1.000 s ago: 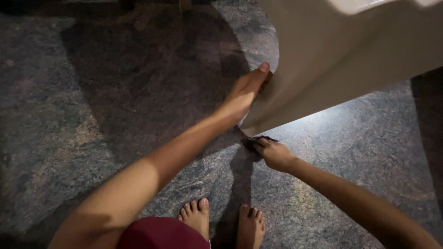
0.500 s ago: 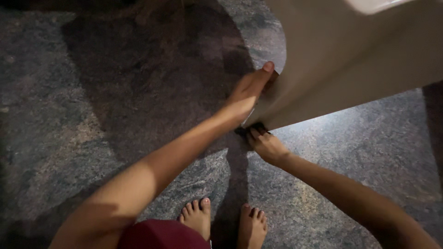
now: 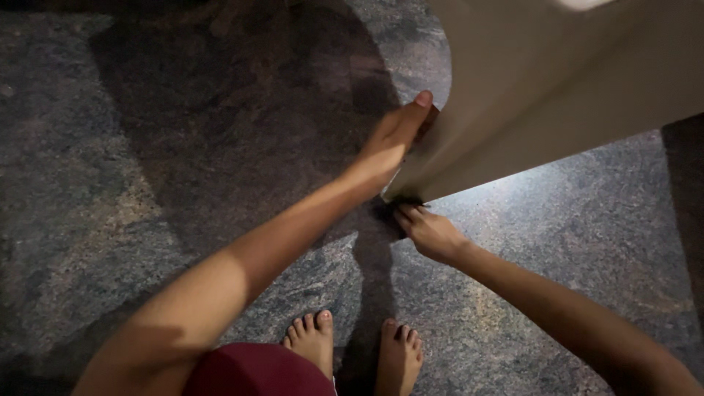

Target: The person scrubs a white plastic chair with a dark cloth. They clean the legs, the underside of the seat, and the top surface of the seat, moving around the chair to reach different areas.

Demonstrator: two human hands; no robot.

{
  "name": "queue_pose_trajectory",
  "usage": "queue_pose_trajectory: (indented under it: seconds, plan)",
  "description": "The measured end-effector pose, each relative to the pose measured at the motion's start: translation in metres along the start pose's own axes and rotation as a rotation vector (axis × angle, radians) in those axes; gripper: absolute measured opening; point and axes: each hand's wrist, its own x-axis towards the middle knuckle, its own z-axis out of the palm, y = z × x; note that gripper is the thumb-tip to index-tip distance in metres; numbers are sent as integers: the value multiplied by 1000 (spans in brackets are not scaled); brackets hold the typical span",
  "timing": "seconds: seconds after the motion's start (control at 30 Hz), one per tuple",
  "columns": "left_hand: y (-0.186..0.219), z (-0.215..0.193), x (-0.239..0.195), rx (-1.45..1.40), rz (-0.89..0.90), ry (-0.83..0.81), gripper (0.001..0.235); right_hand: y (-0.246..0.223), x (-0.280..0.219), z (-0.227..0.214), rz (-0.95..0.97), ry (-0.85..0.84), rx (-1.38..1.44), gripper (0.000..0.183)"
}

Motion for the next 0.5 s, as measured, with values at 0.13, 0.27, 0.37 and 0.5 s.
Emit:
queue_pose_trajectory:
  seconds: [0.13,0.27,0.37,0.5]
  plan:
    - [0,1,0,23,46,-22,70,7,10,12,46,-92,-17,57]
    - [2,2,-2,27,35,-21,75,14,5,32,-35,68,-65,48]
    - [2,0,-5,65,17,-21,78,13,-9,34,142,-177,121,38]
    - [-1,-3,-1,71,19,-37,77,8,-27,-5,181,-6,283,44]
